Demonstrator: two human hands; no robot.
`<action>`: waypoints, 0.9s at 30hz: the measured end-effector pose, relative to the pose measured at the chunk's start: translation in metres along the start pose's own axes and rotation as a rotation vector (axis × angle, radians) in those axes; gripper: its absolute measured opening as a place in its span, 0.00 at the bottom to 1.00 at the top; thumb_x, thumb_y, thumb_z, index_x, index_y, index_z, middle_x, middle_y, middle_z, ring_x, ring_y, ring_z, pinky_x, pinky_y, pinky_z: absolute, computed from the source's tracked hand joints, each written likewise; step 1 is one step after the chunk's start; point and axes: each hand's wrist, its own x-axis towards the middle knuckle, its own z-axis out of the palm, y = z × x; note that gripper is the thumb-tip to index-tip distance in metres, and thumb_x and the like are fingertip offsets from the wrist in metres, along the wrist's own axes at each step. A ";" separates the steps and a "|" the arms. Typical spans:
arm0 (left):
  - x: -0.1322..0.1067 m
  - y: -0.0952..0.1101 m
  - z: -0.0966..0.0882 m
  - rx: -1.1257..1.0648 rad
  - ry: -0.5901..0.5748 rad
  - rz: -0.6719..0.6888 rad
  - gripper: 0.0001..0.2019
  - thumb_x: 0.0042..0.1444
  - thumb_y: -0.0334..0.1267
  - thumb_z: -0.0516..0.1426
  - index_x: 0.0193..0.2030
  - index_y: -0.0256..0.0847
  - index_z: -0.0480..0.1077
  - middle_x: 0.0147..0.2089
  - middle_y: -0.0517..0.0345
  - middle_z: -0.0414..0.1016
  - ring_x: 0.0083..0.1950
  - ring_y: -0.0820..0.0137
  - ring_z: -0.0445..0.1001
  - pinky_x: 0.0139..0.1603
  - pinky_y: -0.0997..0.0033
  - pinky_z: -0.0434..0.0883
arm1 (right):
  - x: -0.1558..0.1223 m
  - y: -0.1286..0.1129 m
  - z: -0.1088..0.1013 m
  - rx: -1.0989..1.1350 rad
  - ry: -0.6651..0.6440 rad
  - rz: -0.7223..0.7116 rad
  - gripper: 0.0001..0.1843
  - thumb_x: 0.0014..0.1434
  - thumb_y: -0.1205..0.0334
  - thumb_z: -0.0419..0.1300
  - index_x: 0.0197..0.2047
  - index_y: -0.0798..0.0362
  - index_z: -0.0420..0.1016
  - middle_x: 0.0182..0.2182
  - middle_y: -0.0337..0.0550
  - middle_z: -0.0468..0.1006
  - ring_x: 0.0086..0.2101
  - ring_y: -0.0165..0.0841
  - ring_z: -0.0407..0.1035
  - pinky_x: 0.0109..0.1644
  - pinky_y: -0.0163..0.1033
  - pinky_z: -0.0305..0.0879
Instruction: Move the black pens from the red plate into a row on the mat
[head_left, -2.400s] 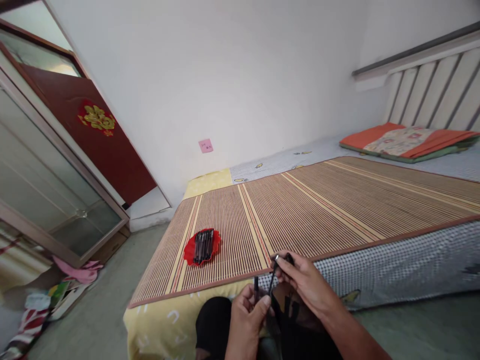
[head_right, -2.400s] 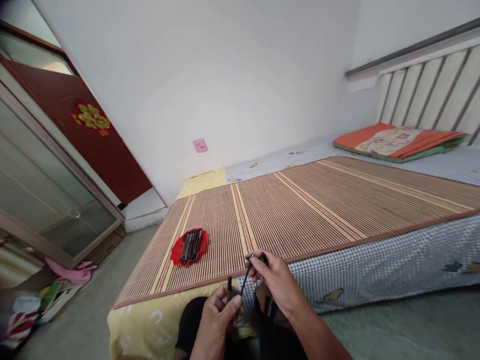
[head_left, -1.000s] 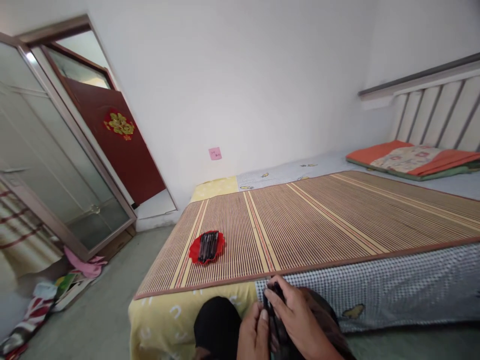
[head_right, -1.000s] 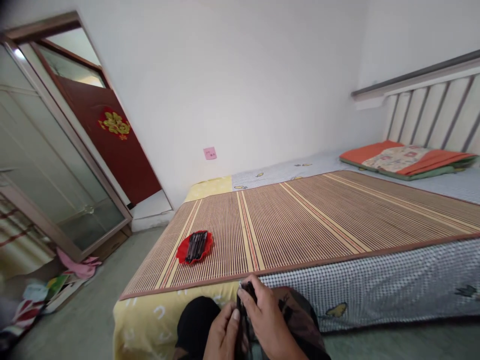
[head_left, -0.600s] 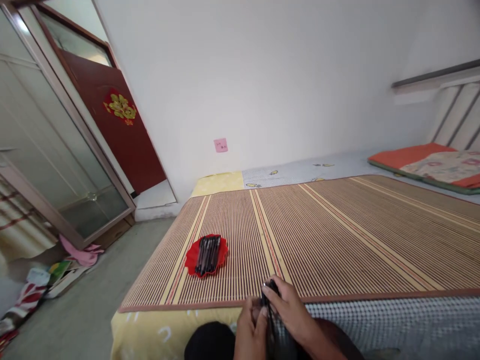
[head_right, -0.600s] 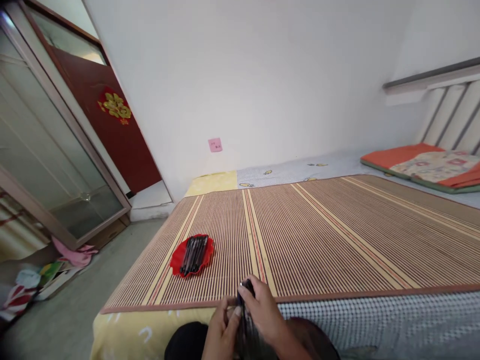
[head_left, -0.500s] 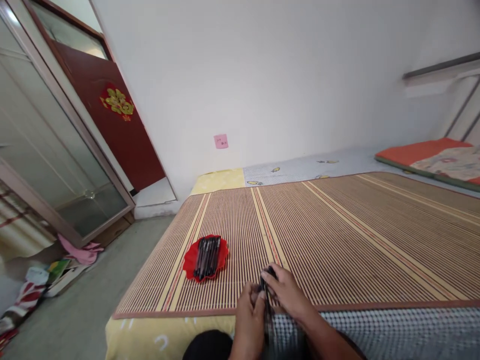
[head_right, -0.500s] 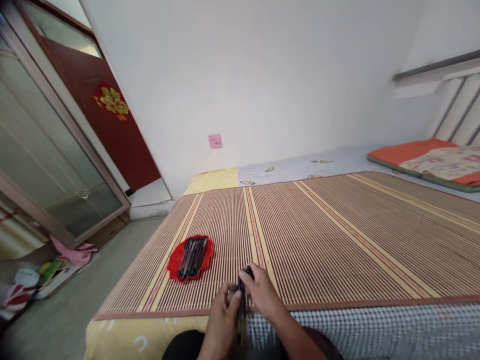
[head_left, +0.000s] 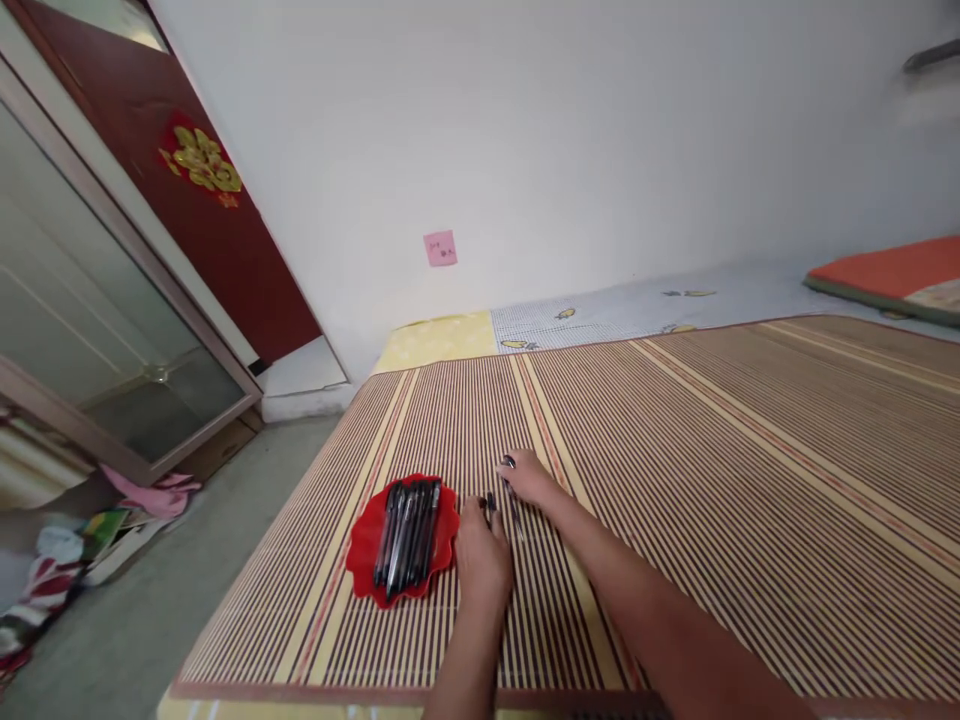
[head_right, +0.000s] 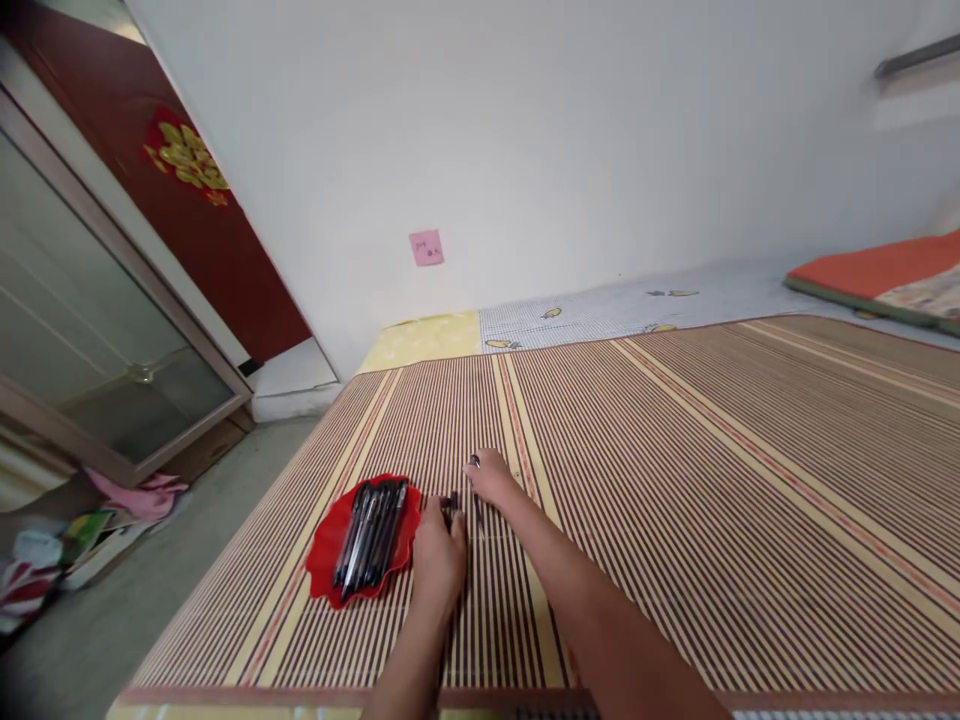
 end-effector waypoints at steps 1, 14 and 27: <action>0.000 -0.001 0.001 0.009 0.001 0.008 0.08 0.63 0.32 0.52 0.49 0.38 0.66 0.46 0.44 0.77 0.47 0.57 0.77 0.46 0.63 0.67 | 0.004 -0.002 0.004 -0.016 0.003 0.006 0.08 0.60 0.66 0.58 0.28 0.54 0.68 0.21 0.35 0.70 0.21 0.27 0.67 0.25 0.31 0.59; 0.002 -0.007 0.001 -0.041 -0.046 0.075 0.09 0.59 0.27 0.55 0.47 0.38 0.67 0.46 0.45 0.75 0.48 0.58 0.75 0.49 0.62 0.68 | 0.014 -0.005 0.023 -0.091 0.004 0.079 0.01 0.59 0.69 0.61 0.36 0.57 0.75 0.21 0.44 0.78 0.19 0.30 0.73 0.21 0.29 0.63; -0.001 -0.004 0.001 0.029 -0.030 0.092 0.10 0.61 0.30 0.55 0.49 0.35 0.68 0.48 0.42 0.75 0.50 0.56 0.75 0.51 0.60 0.69 | -0.021 0.008 0.006 -0.071 -0.028 0.065 0.08 0.63 0.65 0.59 0.31 0.55 0.68 0.16 0.35 0.70 0.15 0.28 0.70 0.16 0.27 0.59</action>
